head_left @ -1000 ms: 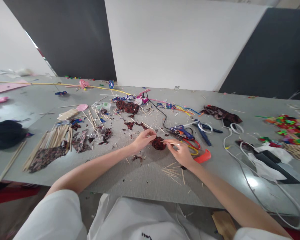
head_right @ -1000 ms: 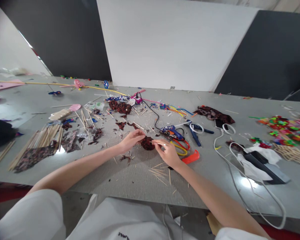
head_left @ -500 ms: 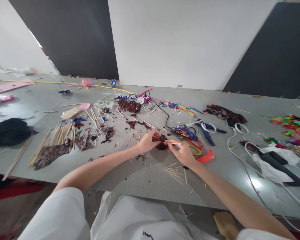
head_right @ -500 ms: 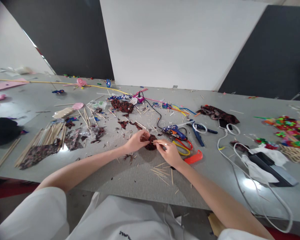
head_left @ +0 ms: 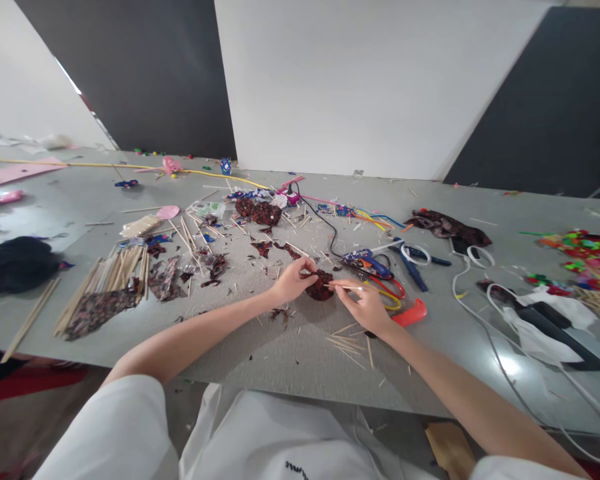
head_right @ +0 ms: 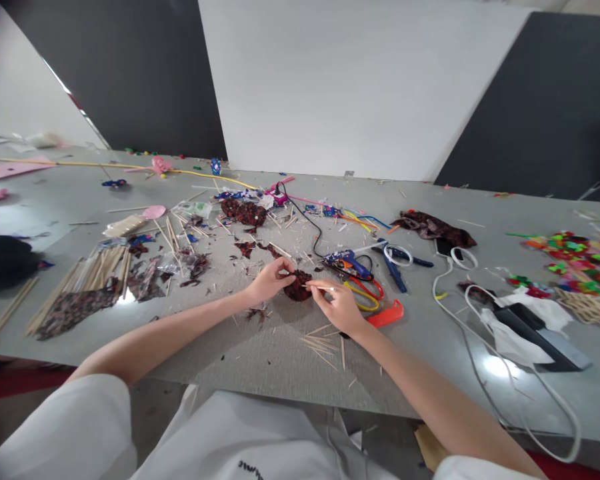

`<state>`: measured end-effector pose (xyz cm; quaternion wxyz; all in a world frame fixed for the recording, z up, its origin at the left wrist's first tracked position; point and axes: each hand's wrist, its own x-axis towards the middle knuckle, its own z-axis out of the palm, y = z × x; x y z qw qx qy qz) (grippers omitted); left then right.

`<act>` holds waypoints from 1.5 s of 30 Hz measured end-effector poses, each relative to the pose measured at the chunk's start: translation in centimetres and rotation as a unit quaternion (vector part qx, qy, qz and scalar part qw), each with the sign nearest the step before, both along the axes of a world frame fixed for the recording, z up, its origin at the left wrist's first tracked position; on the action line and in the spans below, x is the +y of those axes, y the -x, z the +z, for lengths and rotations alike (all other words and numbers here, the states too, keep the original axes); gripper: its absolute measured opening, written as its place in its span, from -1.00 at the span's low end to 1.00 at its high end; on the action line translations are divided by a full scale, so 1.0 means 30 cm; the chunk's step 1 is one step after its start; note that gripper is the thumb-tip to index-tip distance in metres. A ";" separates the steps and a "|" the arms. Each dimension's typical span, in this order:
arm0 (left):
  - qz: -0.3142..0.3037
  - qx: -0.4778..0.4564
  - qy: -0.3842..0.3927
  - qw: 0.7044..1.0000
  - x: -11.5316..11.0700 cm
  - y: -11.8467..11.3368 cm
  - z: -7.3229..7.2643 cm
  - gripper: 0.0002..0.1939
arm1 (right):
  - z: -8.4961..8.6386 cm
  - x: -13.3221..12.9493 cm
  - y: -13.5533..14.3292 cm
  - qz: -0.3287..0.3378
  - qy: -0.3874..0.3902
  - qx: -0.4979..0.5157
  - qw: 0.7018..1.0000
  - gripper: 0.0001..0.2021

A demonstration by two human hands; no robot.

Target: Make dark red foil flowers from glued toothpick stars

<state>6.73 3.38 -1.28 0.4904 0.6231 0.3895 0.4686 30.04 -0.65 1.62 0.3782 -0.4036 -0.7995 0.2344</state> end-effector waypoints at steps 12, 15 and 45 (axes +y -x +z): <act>-0.002 0.029 -0.014 0.999 -0.021 0.000 0.026 -0.81 | 0.018 -0.008 0.007 0.031 -0.047 -0.002 0.998 -0.72; -0.003 0.026 -0.023 0.999 -0.026 -0.001 0.031 -0.84 | 0.012 -0.006 0.004 0.037 -0.072 -0.001 0.997 -0.73; 0.021 0.045 -0.049 0.998 -0.072 -0.020 0.049 -0.92 | -0.006 -0.002 -0.009 0.073 -0.174 -0.025 0.982 -0.70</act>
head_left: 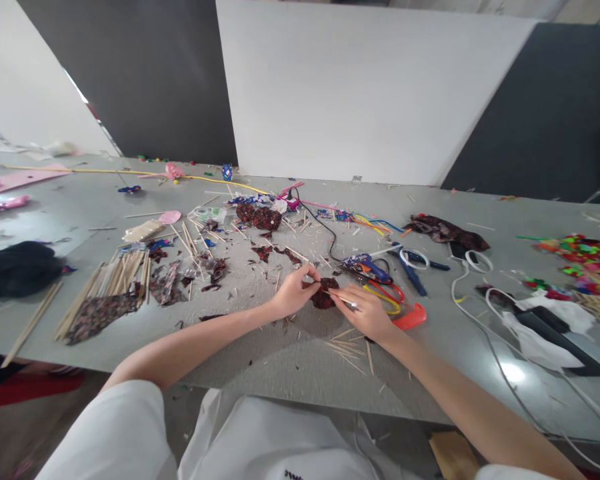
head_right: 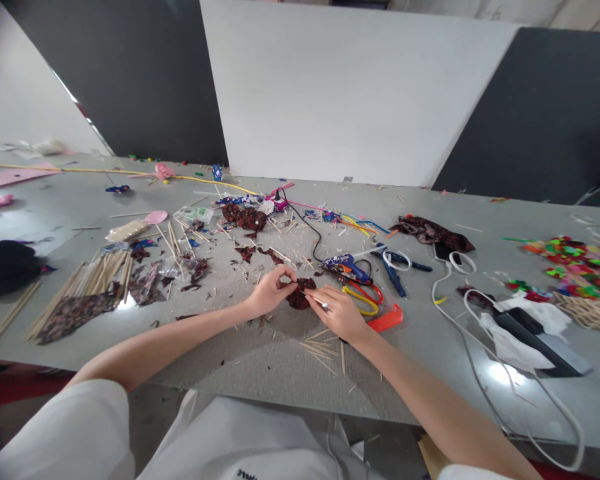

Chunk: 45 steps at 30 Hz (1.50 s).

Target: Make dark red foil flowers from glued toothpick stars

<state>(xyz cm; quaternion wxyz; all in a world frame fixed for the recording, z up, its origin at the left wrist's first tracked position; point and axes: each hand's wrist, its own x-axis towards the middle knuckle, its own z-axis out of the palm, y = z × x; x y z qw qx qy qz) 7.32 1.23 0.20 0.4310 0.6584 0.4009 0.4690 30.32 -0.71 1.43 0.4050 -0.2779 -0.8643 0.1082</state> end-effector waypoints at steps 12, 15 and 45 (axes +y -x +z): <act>-0.005 -0.018 0.021 1.000 -0.018 -0.010 0.020 -0.91 | -0.008 0.000 -0.010 -0.002 -0.004 -0.016 1.000 -0.72; -0.003 -0.026 0.029 0.999 -0.015 -0.008 0.024 -0.93 | -0.014 0.001 -0.011 -0.007 0.009 -0.012 1.000 -0.75; -0.045 -0.076 0.081 0.993 0.024 0.018 -0.043 -0.85 | 0.014 0.017 0.015 -0.082 0.446 0.175 0.874 -0.65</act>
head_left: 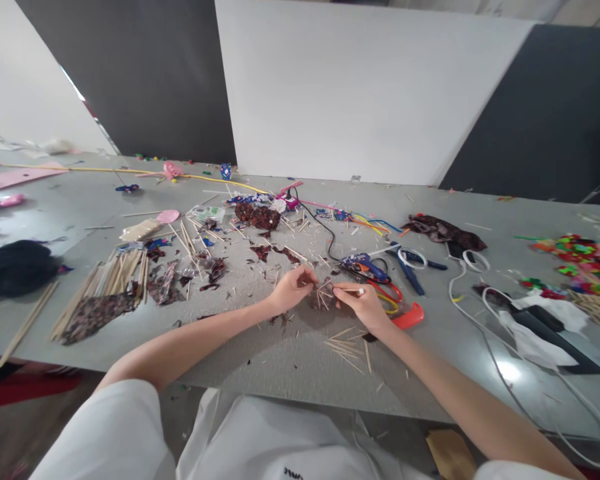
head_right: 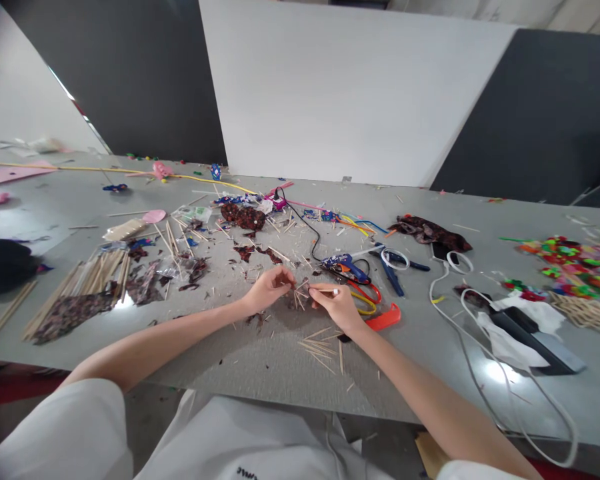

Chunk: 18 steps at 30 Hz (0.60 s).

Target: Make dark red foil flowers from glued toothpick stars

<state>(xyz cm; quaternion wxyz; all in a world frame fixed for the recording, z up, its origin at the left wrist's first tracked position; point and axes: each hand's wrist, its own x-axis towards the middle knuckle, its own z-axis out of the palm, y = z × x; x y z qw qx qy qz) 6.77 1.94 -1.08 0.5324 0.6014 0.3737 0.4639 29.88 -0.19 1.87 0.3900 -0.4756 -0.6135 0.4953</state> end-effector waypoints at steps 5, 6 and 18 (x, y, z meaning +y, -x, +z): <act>0.029 0.093 -0.070 0.993 -0.004 0.011 0.007 -0.87 | -0.023 0.015 -0.001 -0.006 0.037 0.067 0.997 -0.67; 0.032 0.108 -0.080 0.990 -0.007 0.012 0.012 -0.88 | -0.027 0.018 0.000 -0.012 0.045 0.087 0.995 -0.67; 0.038 0.204 -0.177 0.962 -0.027 0.019 0.042 -0.81 | -0.004 0.016 0.016 -0.027 0.102 0.187 0.977 -0.60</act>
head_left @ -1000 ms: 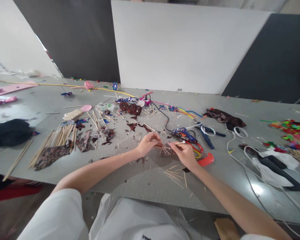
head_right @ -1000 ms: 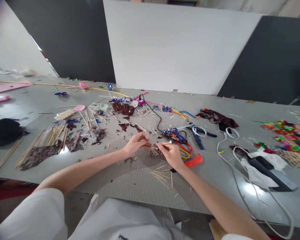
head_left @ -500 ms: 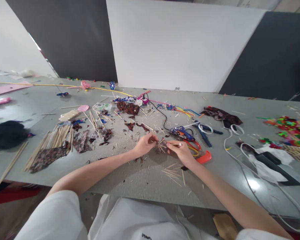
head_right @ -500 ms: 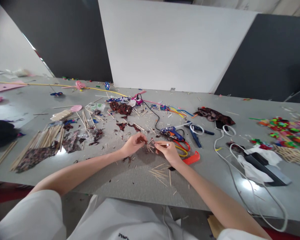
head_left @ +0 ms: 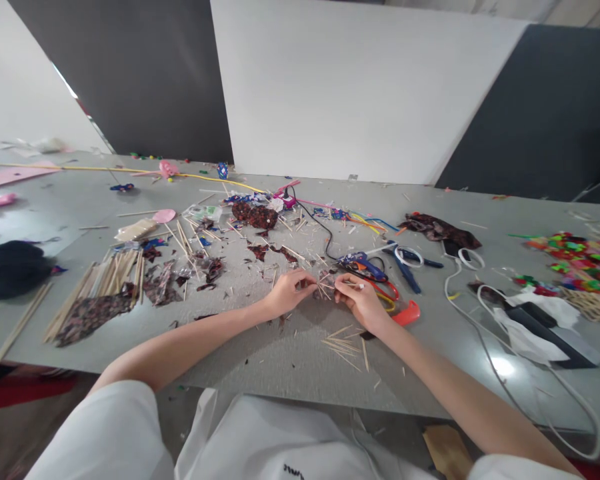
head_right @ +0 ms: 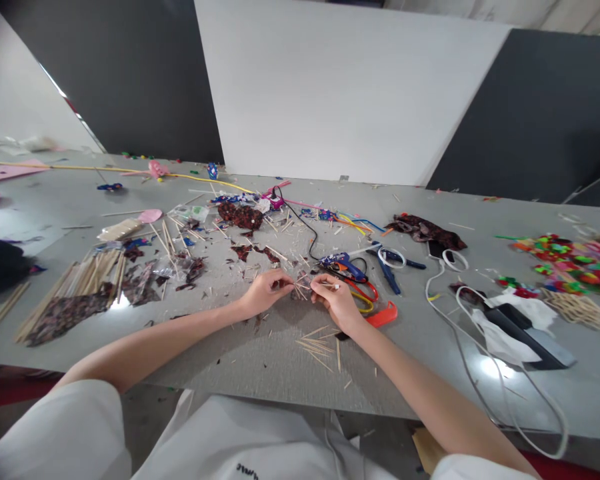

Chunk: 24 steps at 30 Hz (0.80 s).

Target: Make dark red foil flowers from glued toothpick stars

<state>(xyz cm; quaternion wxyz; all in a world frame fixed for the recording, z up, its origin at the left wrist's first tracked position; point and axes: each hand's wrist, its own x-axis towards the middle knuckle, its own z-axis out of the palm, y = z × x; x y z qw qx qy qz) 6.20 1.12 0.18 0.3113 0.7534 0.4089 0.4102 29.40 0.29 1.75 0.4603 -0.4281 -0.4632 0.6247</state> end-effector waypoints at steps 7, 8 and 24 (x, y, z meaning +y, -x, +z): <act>0.004 -0.019 0.002 1.000 0.000 0.003 0.006 -0.77 | 0.012 -0.008 -0.002 0.016 -0.011 -0.027 0.999 -0.61; 0.005 -0.023 0.001 1.000 0.000 0.003 0.007 -0.77 | 0.012 -0.008 -0.002 0.019 -0.011 -0.028 0.999 -0.62; 0.025 -0.074 0.055 0.995 -0.016 -0.004 -0.004 -0.78 | -0.030 0.014 -0.011 0.012 -0.035 -0.056 0.998 -0.62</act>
